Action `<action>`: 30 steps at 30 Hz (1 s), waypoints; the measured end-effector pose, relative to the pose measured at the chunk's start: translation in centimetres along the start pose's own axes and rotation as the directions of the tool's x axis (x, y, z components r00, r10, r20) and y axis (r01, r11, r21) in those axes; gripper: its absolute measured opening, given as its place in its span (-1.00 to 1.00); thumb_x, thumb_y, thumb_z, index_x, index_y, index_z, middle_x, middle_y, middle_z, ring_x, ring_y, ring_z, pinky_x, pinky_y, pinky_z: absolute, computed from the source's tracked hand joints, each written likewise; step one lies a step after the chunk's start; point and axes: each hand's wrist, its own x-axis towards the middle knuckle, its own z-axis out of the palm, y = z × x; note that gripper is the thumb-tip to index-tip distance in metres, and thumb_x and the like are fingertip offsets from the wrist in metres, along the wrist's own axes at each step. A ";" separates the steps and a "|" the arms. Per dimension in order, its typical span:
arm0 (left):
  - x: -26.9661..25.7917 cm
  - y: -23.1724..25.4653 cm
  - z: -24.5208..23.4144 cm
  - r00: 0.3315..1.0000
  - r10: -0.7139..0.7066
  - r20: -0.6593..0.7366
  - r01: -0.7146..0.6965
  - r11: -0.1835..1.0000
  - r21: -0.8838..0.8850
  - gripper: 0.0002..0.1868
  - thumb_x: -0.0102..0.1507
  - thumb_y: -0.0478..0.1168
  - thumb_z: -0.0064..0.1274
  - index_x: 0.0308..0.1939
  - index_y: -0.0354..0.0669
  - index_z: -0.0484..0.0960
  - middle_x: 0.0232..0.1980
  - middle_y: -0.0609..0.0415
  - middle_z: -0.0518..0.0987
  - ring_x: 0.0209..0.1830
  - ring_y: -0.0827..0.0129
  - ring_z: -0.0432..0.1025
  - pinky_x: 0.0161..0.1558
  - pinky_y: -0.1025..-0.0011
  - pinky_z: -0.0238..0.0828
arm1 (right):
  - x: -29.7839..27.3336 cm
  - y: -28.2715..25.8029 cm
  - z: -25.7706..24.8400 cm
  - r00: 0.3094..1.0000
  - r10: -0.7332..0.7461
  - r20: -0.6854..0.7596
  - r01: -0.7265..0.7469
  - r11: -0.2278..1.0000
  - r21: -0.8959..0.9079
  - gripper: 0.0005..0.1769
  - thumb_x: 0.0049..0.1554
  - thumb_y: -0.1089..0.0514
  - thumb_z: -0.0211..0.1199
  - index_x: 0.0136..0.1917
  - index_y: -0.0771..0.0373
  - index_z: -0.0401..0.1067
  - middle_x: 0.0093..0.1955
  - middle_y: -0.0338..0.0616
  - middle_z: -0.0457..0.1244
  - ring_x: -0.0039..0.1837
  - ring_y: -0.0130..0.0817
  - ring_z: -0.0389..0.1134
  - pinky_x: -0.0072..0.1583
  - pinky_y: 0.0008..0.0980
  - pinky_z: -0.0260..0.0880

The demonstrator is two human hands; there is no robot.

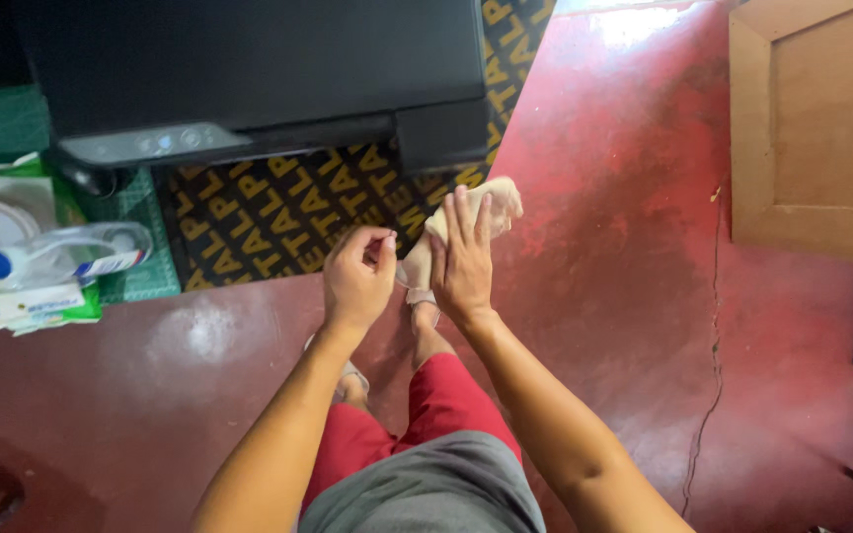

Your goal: The person wipes the exterior of a printer with a cloth, gathers various items including rolls of tape and small containers from a desk, and then handles a pack of photo paper.

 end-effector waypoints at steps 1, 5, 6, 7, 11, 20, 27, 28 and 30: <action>0.5 -0.2 0.4 1.000 0.012 -0.010 -0.012 0.999 0.043 -0.93 0.30 -0.30 0.16 -0.18 -0.23 0.64 -0.26 0.04 0.63 -0.35 0.30 0.54 -0.29 0.39 0.47 | 1.3 0.4 -0.2 0.999 0.027 -0.025 -0.025 0.998 0.060 -0.39 0.35 0.21 0.03 0.61 0.32 0.04 0.70 0.16 -0.13 0.72 0.34 -0.29 0.65 0.03 -0.21; 1.3 -1.0 1.9 0.998 0.066 -0.010 -0.064 0.985 0.158 -0.92 0.28 -0.31 0.19 -0.18 -0.21 0.64 -0.28 0.03 0.59 -0.37 0.24 0.51 -0.27 0.33 0.45 | 6.2 1.7 -1.2 0.996 0.089 -0.010 -0.086 0.983 0.163 -0.40 0.37 0.24 0.00 0.64 0.24 0.04 0.74 0.18 -0.22 0.73 0.34 -0.35 0.67 0.05 -0.25; 1.4 -1.0 2.3 0.997 0.083 0.001 -0.082 0.982 0.171 -0.92 0.27 -0.31 0.19 -0.18 -0.21 0.64 -0.29 0.03 0.58 -0.37 0.23 0.50 -0.27 0.32 0.44 | 6.9 1.9 -1.5 0.996 0.091 0.017 -0.093 0.984 0.153 -0.41 0.36 0.25 0.00 0.64 0.21 0.07 0.74 0.18 -0.23 0.73 0.35 -0.38 0.67 0.06 -0.27; 1.5 -1.1 2.7 0.995 0.104 -0.004 -0.101 0.977 0.189 -0.92 0.27 -0.31 0.19 -0.19 -0.20 0.64 -0.29 0.03 0.58 -0.37 0.23 0.50 -0.27 0.31 0.44 | 7.4 2.2 -1.9 0.998 0.064 0.020 -0.066 0.990 0.121 -0.40 0.34 0.26 0.00 0.63 0.21 0.08 0.74 0.17 -0.23 0.72 0.35 -0.41 0.67 0.06 -0.29; 1.6 -0.5 3.7 0.991 0.130 -0.020 -0.123 0.968 0.217 -0.92 0.25 -0.30 0.17 -0.19 -0.19 0.64 -0.28 0.05 0.59 -0.37 0.25 0.51 -0.29 0.32 0.46 | 8.0 3.2 -2.0 1.000 0.025 -0.016 -0.022 0.992 0.124 -0.38 0.32 0.31 0.03 0.63 0.21 0.08 0.74 0.15 -0.21 0.73 0.31 -0.42 0.66 0.02 -0.28; 2.6 4.0 3.0 0.972 0.230 0.048 -0.235 0.958 0.162 -0.94 0.27 -0.35 0.13 -0.18 -0.19 0.62 -0.30 0.06 0.56 -0.34 0.23 0.51 -0.27 0.31 0.45 | 11.1 10.6 -4.6 0.897 0.237 -0.373 -0.160 0.961 0.226 -0.67 0.30 0.36 0.22 0.33 0.32 0.46 0.30 0.05 0.26 0.34 -0.10 0.33 0.39 -0.27 0.34; 5.5 9.2 1.9 0.846 0.530 0.059 -0.529 0.822 0.209 -0.91 0.24 -0.40 0.14 -0.19 -0.23 0.57 -0.27 0.00 0.53 -0.24 0.11 0.48 -0.15 0.23 0.42 | 17.4 7.9 -7.9 0.847 0.200 -0.492 0.087 0.862 0.500 -0.55 0.22 0.42 0.27 0.35 0.27 0.31 0.32 -0.04 0.08 0.37 -0.15 0.23 0.42 -0.26 0.30; 6.0 10.2 1.6 0.829 0.557 0.058 -0.554 0.800 0.230 -0.92 0.23 -0.40 0.14 -0.21 -0.24 0.58 -0.28 0.00 0.52 -0.26 0.10 0.47 -0.16 0.21 0.39 | 18.1 7.6 -6.9 0.852 0.235 -0.468 0.059 0.845 0.531 -0.52 0.21 0.40 0.32 0.35 0.26 0.27 0.28 -0.04 0.11 0.33 -0.16 0.22 0.39 -0.27 0.28; 7.3 12.1 1.0 0.789 0.611 0.058 -0.602 0.751 0.273 -0.92 0.20 -0.40 0.16 -0.25 -0.24 0.59 -0.31 0.00 0.51 -0.29 0.09 0.43 -0.20 0.15 0.32 | 18.8 7.6 -5.5 0.912 0.132 -0.389 0.076 0.877 0.475 -0.59 0.25 0.36 0.39 0.21 0.21 0.22 0.17 -0.03 0.18 0.25 -0.14 0.26 0.35 -0.29 0.27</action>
